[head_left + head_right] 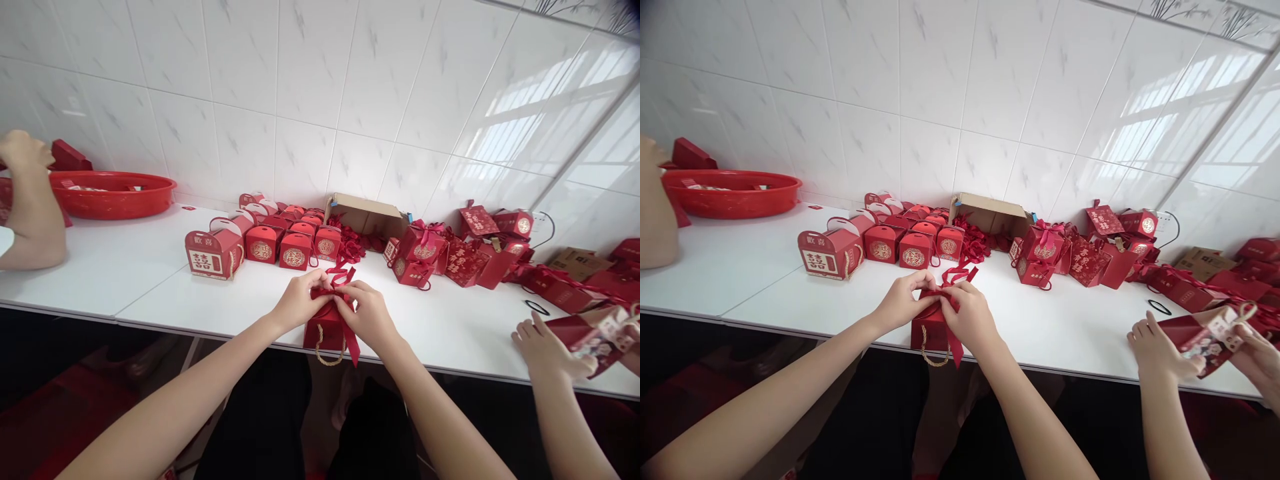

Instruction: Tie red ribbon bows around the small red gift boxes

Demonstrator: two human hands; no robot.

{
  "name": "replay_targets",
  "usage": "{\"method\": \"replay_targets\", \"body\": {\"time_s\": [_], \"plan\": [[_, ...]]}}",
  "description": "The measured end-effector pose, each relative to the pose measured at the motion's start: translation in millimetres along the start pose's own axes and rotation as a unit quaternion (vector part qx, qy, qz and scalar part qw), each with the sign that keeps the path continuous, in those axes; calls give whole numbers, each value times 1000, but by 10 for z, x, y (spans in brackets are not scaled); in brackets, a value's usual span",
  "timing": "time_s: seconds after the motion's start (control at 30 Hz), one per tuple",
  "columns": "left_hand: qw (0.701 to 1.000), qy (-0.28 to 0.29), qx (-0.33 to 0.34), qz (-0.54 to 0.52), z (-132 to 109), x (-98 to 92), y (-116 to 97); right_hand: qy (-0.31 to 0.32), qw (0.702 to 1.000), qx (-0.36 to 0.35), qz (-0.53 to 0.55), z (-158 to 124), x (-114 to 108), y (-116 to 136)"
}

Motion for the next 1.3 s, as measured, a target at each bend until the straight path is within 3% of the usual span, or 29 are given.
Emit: {"method": "replay_targets", "body": {"time_s": [0.37,0.5,0.63,0.73,0.83,0.9,1.03,1.13,1.3], "plan": [[999,-12,16,27,-25,-7,20,-40,994,88,56,-7,95,-180],[999,-20,21,26,-36,-9,16,14,974,154,162,3,160,-273],[999,-14,23,16,-25,33,25,95,931,196,293,-18,254,-293],[999,-35,28,3,-3,41,53,86,914,204,340,-27,288,-302],[996,-82,27,2,-13,-27,67,25,920,208,332,-29,290,-340],[996,-73,37,35,-38,-49,31,2,921,216,324,-35,304,-358],[995,-8,38,92,-80,-24,-32,7,920,231,316,-43,337,-340],[996,-13,-2,84,-67,-39,20,-5,929,235,288,-55,276,-325],[998,-16,-23,60,-47,-68,108,-1,968,175,181,-97,89,-289]]}}
Point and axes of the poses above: each hand's wrist, its own z-axis towards the middle knuckle, its own x-axis out of the palm, y = z × x, the point moved 6 cm from there along z, towards the middle knuckle, and after that the axes turned 2 degrees about x, right-handed, at the moved point
